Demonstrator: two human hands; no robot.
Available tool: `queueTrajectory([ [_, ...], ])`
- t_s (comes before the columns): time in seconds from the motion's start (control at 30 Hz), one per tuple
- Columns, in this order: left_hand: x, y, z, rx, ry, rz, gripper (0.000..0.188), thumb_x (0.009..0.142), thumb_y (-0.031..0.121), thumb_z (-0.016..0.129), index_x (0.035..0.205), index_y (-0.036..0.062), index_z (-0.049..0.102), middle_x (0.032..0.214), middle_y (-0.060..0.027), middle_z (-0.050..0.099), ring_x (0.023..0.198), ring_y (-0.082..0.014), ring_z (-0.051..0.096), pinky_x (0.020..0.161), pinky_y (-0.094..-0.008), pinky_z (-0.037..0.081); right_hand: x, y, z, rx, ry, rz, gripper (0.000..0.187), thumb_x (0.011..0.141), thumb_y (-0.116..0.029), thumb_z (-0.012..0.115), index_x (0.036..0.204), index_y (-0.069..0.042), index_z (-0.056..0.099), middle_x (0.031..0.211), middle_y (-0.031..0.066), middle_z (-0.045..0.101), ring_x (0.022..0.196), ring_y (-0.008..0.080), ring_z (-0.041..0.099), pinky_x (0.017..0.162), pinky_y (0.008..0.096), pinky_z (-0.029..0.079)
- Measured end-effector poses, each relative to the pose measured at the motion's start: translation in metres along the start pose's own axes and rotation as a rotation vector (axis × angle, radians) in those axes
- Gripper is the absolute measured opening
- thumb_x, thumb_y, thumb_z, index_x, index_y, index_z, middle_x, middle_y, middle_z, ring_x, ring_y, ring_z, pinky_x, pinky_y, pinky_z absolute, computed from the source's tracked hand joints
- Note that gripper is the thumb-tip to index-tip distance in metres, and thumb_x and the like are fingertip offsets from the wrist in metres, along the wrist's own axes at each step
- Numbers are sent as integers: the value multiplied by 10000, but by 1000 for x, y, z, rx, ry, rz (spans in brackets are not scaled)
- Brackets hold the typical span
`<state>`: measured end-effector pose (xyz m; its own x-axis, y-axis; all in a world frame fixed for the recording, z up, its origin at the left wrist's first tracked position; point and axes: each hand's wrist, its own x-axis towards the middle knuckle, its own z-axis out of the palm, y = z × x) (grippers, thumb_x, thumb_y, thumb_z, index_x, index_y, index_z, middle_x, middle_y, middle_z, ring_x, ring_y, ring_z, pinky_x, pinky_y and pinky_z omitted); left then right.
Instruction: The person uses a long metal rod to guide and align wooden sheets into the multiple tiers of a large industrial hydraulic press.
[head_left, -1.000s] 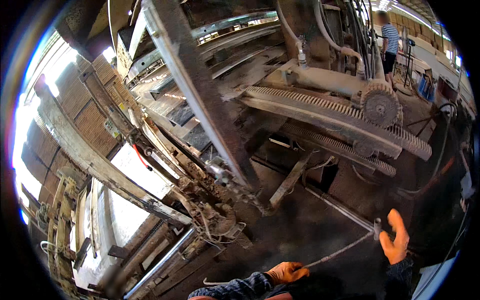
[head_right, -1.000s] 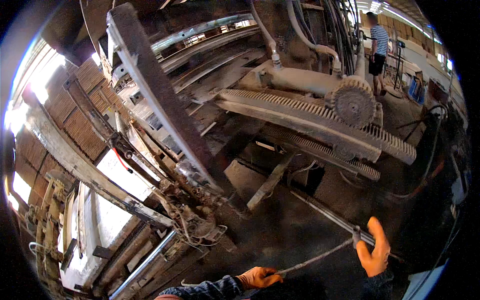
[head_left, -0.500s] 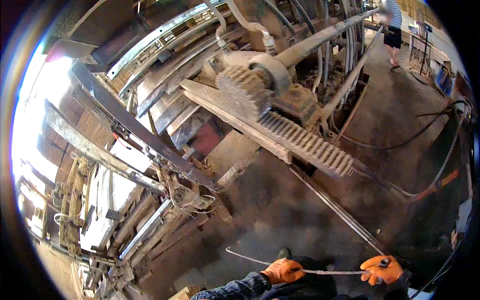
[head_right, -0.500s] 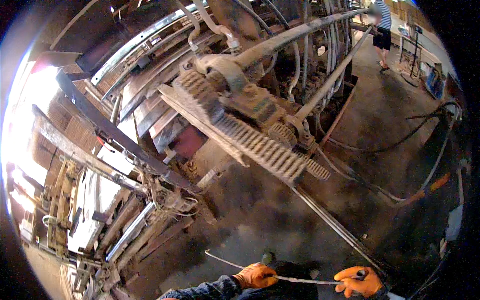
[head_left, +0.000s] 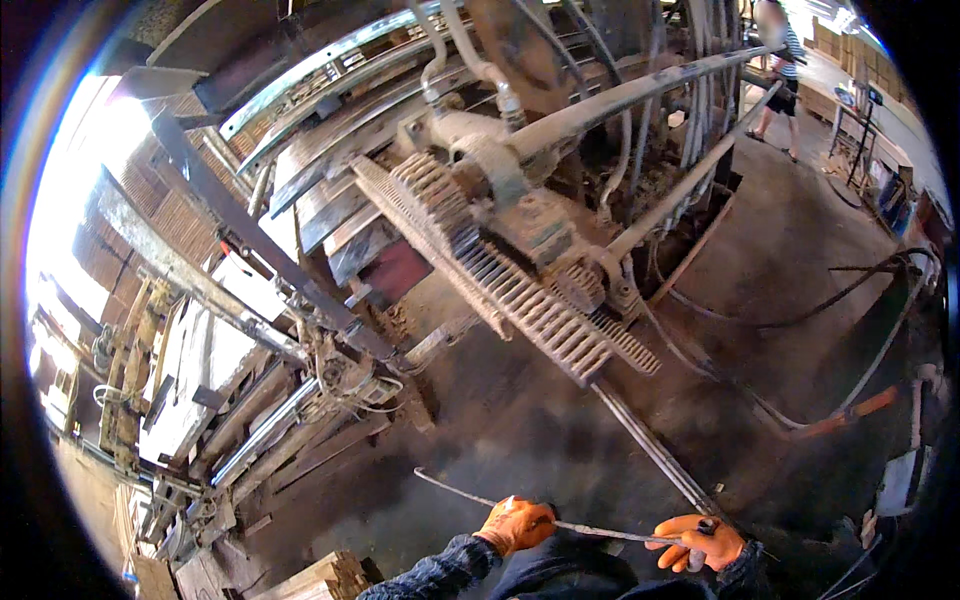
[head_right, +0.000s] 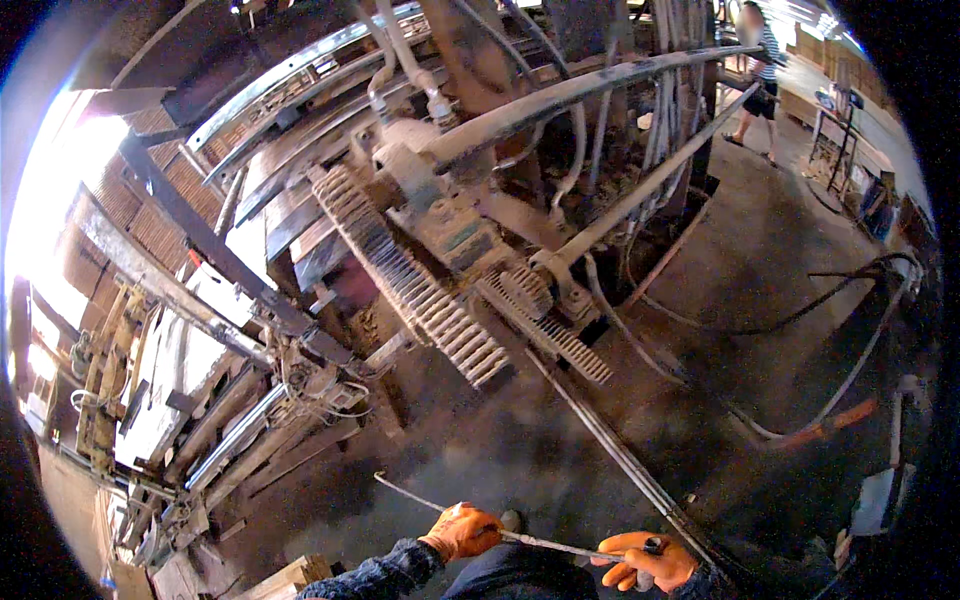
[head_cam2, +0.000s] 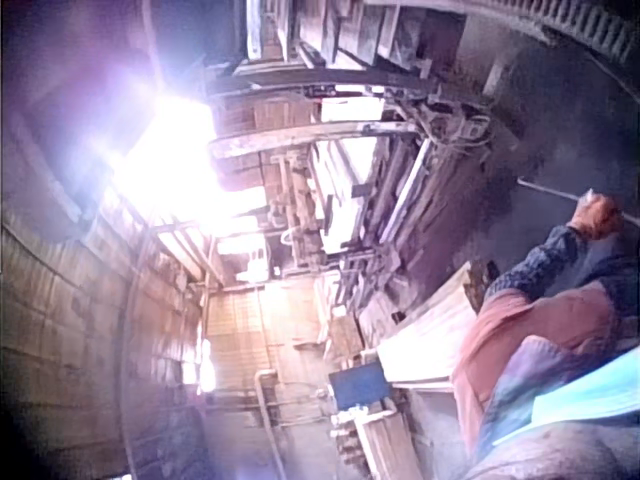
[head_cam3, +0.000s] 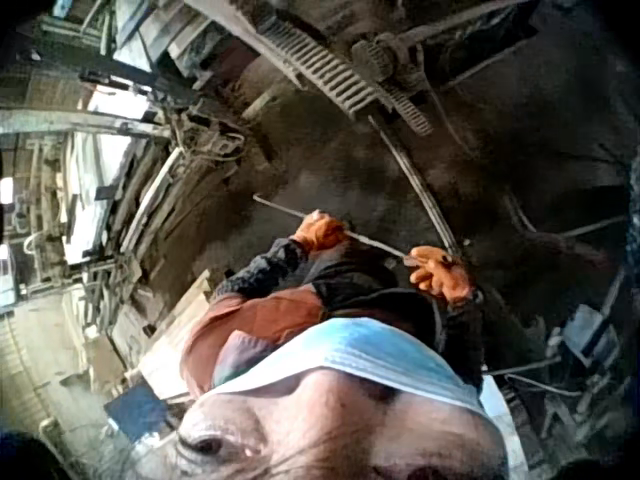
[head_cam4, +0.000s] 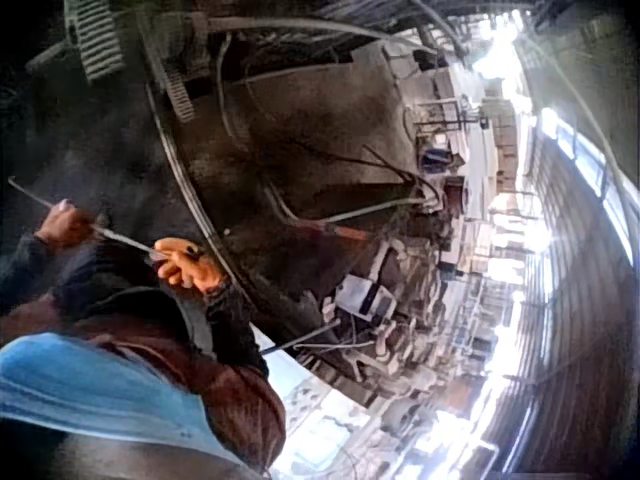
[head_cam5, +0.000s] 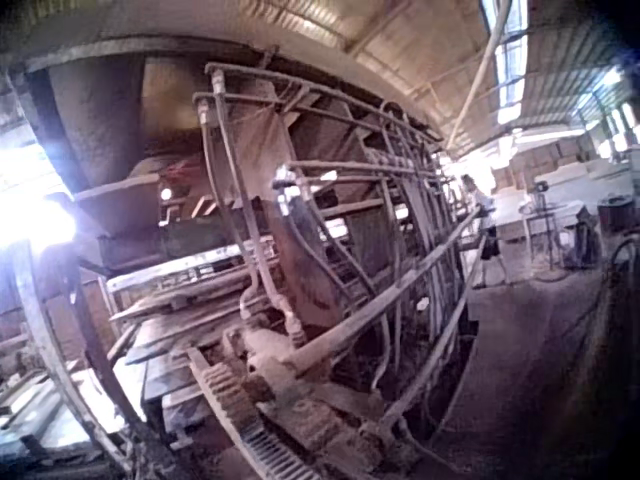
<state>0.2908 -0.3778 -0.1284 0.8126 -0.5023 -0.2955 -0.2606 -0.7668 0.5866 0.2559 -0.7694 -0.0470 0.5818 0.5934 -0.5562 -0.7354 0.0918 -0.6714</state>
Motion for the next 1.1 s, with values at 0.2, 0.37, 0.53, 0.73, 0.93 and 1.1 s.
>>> queueTrajectory([
  [0.2,7,14,6,23,-23,-15,264,830,294,610,1021,149,720,869,-152,704,868,-373,661,794,-472,525,-13,0,9,1,43,-22,432,1002,-337,527,1308,-38,586,1278,205,632,914,252,679,840,380,542],
  [0.37,19,29,21,-80,167,25,309,818,206,608,1094,99,697,973,-169,710,906,-370,674,832,-451,537,-4,22,9,-288,142,27,407,1013,-350,489,1207,-28,646,1255,138,659,919,228,675,871,377,538],
  [0.53,24,32,23,-229,317,-43,315,882,196,600,1176,106,668,1059,-167,706,979,-354,677,857,-402,546,30,110,-45,-322,238,-354,158,918,-146,675,1004,-25,729,990,98,708,909,164,664,814,320,520],
  [0.73,11,-5,58,-594,213,-257,804,869,42,558,1548,254,183,1307,-129,619,1096,-257,655,925,-354,534,-8,82,-27,-89,674,-117,204,880,-208,678,951,-20,716,885,95,709,790,197,667,702,355,535],
  [0.93,-29,-77,155,-756,478,-517,857,863,123,646,1557,180,148,1413,-174,513,1166,-266,613,948,-380,522,17,57,-92,172,834,-230,145,779,-153,733,816,-57,630,713,70,633,558,186,642,446,298,495],
  [1.1,-39,-128,199,-487,577,-756,790,880,248,685,1523,106,248,1041,-170,681,1003,-311,615,908,-447,499,55,9,-112,213,910,-260,187,800,-171,738,907,-73,620,719,41,615,567,178,627,466,283,470],
])
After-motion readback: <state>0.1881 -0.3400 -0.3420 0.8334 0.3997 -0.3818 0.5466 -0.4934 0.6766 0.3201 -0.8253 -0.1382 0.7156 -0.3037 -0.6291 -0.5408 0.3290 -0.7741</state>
